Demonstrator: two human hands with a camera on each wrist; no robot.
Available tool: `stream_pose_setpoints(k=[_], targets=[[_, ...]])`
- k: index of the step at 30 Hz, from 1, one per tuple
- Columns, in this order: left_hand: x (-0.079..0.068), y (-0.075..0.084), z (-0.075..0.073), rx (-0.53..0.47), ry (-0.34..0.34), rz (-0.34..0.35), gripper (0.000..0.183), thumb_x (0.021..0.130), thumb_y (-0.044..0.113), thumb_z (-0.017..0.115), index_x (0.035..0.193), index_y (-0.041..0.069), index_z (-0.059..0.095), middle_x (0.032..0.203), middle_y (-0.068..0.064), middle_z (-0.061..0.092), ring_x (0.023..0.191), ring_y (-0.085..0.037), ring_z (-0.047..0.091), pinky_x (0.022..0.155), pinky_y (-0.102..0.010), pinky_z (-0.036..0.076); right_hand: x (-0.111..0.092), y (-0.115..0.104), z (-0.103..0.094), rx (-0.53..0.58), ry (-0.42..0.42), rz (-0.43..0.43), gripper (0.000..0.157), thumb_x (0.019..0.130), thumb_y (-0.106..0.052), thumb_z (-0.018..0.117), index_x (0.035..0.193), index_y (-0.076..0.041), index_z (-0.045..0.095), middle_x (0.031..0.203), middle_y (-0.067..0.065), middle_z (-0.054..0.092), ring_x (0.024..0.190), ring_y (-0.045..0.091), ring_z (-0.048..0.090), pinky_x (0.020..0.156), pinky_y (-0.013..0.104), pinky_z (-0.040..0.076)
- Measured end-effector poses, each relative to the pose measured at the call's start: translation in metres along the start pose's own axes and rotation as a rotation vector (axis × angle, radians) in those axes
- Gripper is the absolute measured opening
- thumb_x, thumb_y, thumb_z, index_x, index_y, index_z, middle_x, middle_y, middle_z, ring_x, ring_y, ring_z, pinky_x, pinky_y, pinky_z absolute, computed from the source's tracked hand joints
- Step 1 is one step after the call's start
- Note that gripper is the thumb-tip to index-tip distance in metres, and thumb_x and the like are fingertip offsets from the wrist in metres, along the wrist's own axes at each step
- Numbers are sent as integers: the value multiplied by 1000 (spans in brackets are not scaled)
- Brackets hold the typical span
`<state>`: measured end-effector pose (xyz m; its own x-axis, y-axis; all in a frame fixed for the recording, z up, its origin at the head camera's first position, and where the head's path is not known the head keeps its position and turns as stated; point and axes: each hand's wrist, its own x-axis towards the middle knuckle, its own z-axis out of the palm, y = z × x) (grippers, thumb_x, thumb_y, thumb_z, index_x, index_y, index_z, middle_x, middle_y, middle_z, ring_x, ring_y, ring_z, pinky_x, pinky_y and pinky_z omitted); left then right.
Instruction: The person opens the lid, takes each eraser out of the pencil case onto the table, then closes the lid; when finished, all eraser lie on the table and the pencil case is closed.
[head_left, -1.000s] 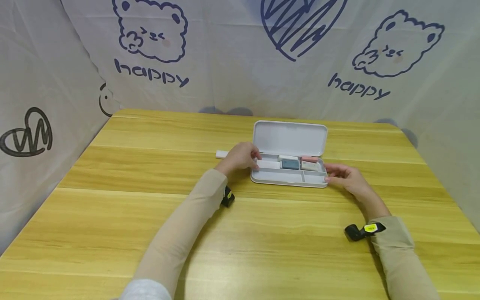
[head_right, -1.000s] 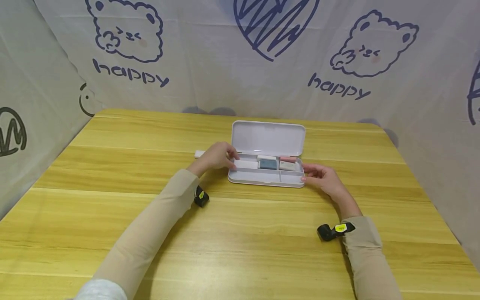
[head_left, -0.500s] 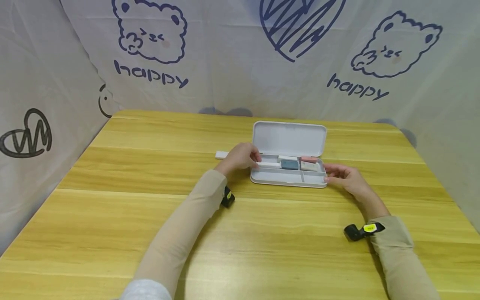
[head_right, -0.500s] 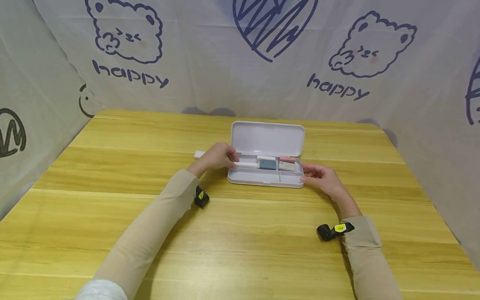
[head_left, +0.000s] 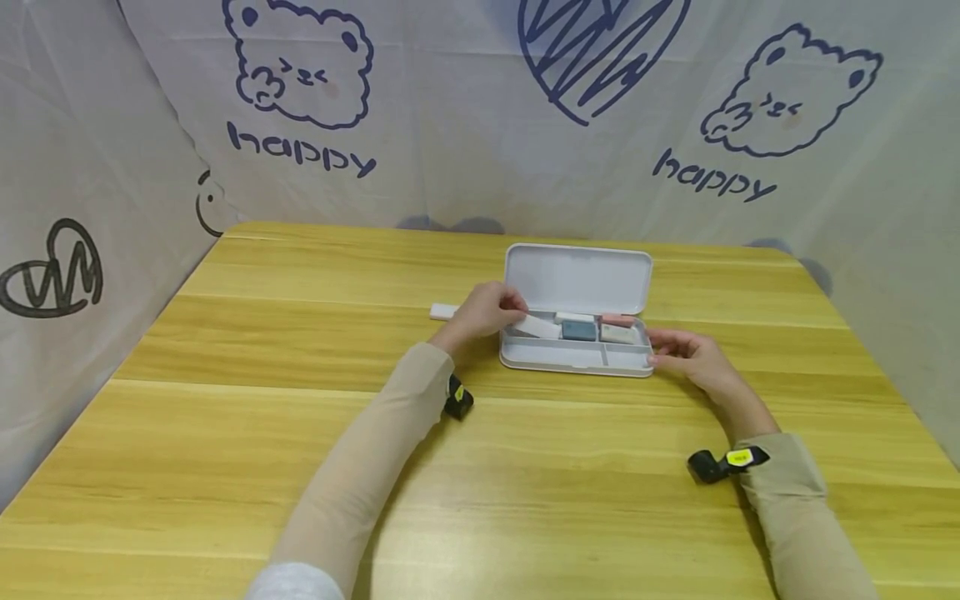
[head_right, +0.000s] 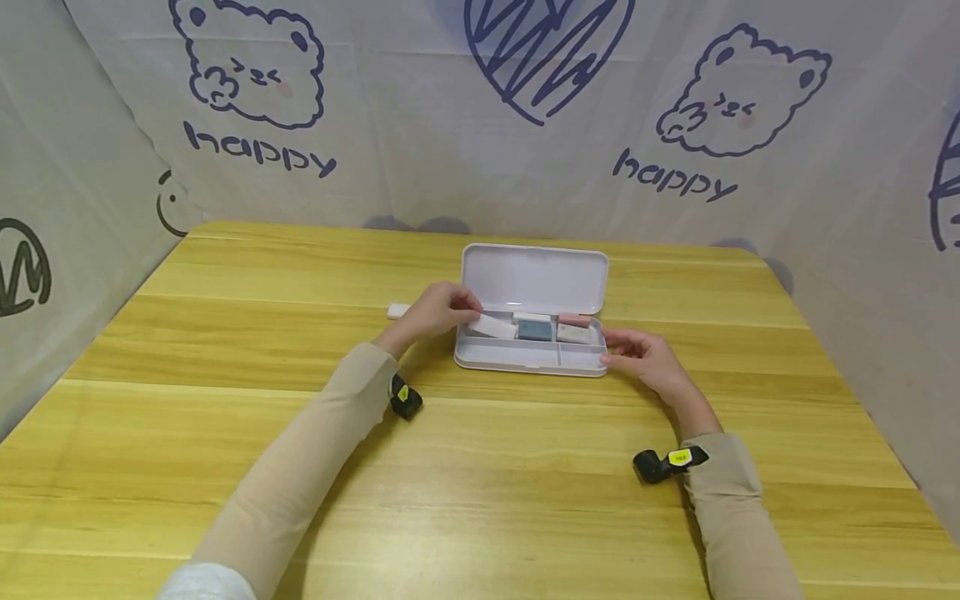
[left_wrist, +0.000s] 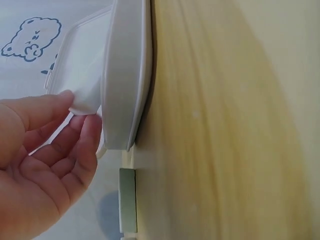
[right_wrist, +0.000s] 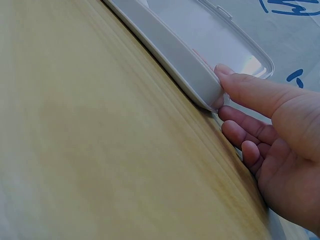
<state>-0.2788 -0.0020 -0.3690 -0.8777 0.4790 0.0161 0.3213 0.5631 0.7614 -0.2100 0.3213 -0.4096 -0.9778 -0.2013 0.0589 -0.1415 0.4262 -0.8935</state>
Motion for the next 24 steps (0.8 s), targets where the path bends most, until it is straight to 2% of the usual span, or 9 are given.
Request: stream_pose_setpoints(k=[9,16,21,24], targets=[[0,0,2,-142,69,-22,8,85,4,59,86,-3,63,76,-8,59,62,-12,51,54,-20,44,-1,-3,1,-6,-5,-12,45,82,-8,64,118,13,48,89,-9,59,77,6,52,62,17,42],[-4,-3,-1,-218,87,-58,6,88,0,53,88,-4,58,83,-12,58,63,-18,55,62,-34,51,0,0,0,3,-8,-29,44,83,-9,64,117,14,48,89,-6,60,76,6,52,62,17,42],[-8,-4,-6,-266,105,-101,8,89,0,52,90,-4,59,83,-12,57,64,-19,54,65,-35,51,-1,4,0,49,-10,-77,42,81,-13,67,115,9,54,86,-6,61,75,6,53,61,16,42],[-10,-6,-9,-292,112,-122,10,89,1,52,92,-5,60,82,-11,56,68,-23,55,67,-36,50,-1,3,0,51,-9,-77,44,80,-15,68,114,8,55,86,-6,61,74,6,53,60,16,42]])
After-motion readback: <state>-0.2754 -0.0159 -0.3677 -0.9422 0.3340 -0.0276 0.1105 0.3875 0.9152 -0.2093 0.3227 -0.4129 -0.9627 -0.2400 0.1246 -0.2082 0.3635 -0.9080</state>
